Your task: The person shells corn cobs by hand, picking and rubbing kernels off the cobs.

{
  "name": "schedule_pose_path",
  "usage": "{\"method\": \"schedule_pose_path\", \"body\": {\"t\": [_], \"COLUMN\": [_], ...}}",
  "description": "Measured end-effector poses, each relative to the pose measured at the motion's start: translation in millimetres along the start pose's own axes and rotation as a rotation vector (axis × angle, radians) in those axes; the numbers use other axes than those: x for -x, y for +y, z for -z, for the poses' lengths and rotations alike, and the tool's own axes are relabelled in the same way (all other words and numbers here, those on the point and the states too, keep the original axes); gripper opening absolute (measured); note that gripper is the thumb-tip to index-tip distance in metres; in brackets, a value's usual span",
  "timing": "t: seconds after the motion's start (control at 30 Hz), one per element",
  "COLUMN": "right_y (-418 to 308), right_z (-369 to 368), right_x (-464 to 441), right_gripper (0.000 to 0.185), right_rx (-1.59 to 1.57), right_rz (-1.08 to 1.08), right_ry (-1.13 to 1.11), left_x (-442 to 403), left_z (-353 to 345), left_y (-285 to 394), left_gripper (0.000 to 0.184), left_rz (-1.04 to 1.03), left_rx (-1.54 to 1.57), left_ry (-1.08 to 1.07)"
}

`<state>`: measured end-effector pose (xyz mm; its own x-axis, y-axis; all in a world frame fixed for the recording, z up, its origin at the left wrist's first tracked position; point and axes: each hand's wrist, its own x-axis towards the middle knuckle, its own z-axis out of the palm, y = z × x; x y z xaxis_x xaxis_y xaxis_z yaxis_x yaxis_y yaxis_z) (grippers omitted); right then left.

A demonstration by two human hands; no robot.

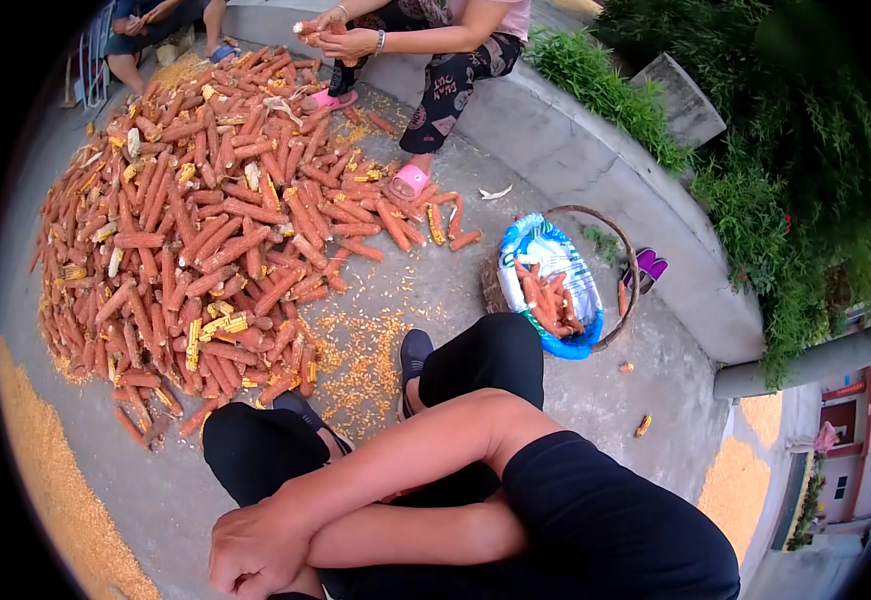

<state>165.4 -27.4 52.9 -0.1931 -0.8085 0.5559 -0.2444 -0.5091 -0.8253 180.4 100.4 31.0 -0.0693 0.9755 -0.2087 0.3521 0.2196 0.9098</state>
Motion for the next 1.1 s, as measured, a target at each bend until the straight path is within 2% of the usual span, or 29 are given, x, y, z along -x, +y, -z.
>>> {"method": "schedule_pose_path", "body": {"t": [0.13, 0.23, 0.33, 0.43, 0.47, 0.53, 0.57, 0.6, 0.63, 0.67, 0.7, 0.73, 0.8, 0.9, 1.03, 1.07, 1.1], "right_y": [-2.2, -5.7, -6.6, -19.2, -29.4, -36.4, -45.5, -60.5, -83.2, -104.0, -121.8, -151.9, -180.6, -202.5, -203.9, -203.1, -202.3], "right_z": [11.7, 1.5, 9.0, 24.3, 36.7, 61.6, 82.2, 102.8, 127.0, 145.5, 153.8, 166.2, 178.5, 184.7, 165.2, 160.1, 155.0], "right_x": [4.2, -3.4, 4.6, 20.3, 24.3, 43.6, 51.2, 52.8, 51.4, 46.8, 40.2, 30.7, 22.2, 18.5, 1.1, -0.4, -1.8], "right_gripper": [0.024, 0.026, 0.022, 0.027, 0.029, 0.027, 0.019, 0.010, 0.011, 0.018, 0.023, 0.032, 0.039, 0.048, 0.062, 0.065, 0.067], "right_rx": [0.171, -0.032, -0.039, 0.097, 0.216, 0.259, 0.257, 0.164, 0.139, 0.135, -0.014, -0.022, 0.083, 0.128, 0.144, 0.177, 0.211], "right_rz": [-0.079, 0.138, 0.107, 0.088, 0.015, -0.011, -0.065, -0.158, -0.228, -0.093, 0.023, 0.076, 0.213, 0.330, 0.547, 0.560, 0.573], "right_ry": [-0.110, 0.158, 0.038, 0.003, -0.095, -0.100, -0.049, 0.038, 0.132, 0.296, 0.473, 0.520, 0.475, 0.411, 0.446, 0.482, 0.519], "left_x": [-0.8, -3.7, -13.4, -27.0, -28.6, -28.3, -16.6, -4.7, 8.0, 18.3, 28.5, 36.0, 33.9, 37.9, 63.2, 66.5, 67.9], "left_z": [-6.2, -12.8, -24.7, -36.0, -35.2, -22.7, -7.6, 4.8, 17.5, 37.2, 51.0, 52.0, 50.4, 60.0, 87.2, 95.1, 95.8], "left_y": [1.4, 4.8, 17.0, 39.5, 45.5, 52.6, 52.5, 38.6, 24.6, 17.0, 10.9, -3.6, -47.3, -71.8, -34.2, -32.3, -34.3], "left_gripper": [0.016, 0.016, 0.016, 0.016, 0.016, 0.015, 0.020, 0.023, 0.026, 0.026, 0.026, 0.025, 0.027, 0.031, 0.034, 0.034, 0.033], "left_rz": [-0.013, -0.035, -0.109, -0.231, -0.268, -0.300, -0.267, -0.232, -0.198, -0.074, 0.051, 0.089, 0.144, 0.137, 0.258, 0.233, 0.235], "left_rx": [0.009, 0.018, 0.031, 0.059, 0.062, -0.079, -0.286, -0.300, -0.313, -0.225, -0.136, -0.178, -0.388, -0.250, -0.119, -0.158, -0.169], "left_ry": [-0.029, -0.050, -0.092, -0.148, -0.164, -0.156, -0.136, -0.120, -0.108, -0.102, -0.091, 0.006, 0.121, 0.333, 0.396, 0.325, 0.339]}}
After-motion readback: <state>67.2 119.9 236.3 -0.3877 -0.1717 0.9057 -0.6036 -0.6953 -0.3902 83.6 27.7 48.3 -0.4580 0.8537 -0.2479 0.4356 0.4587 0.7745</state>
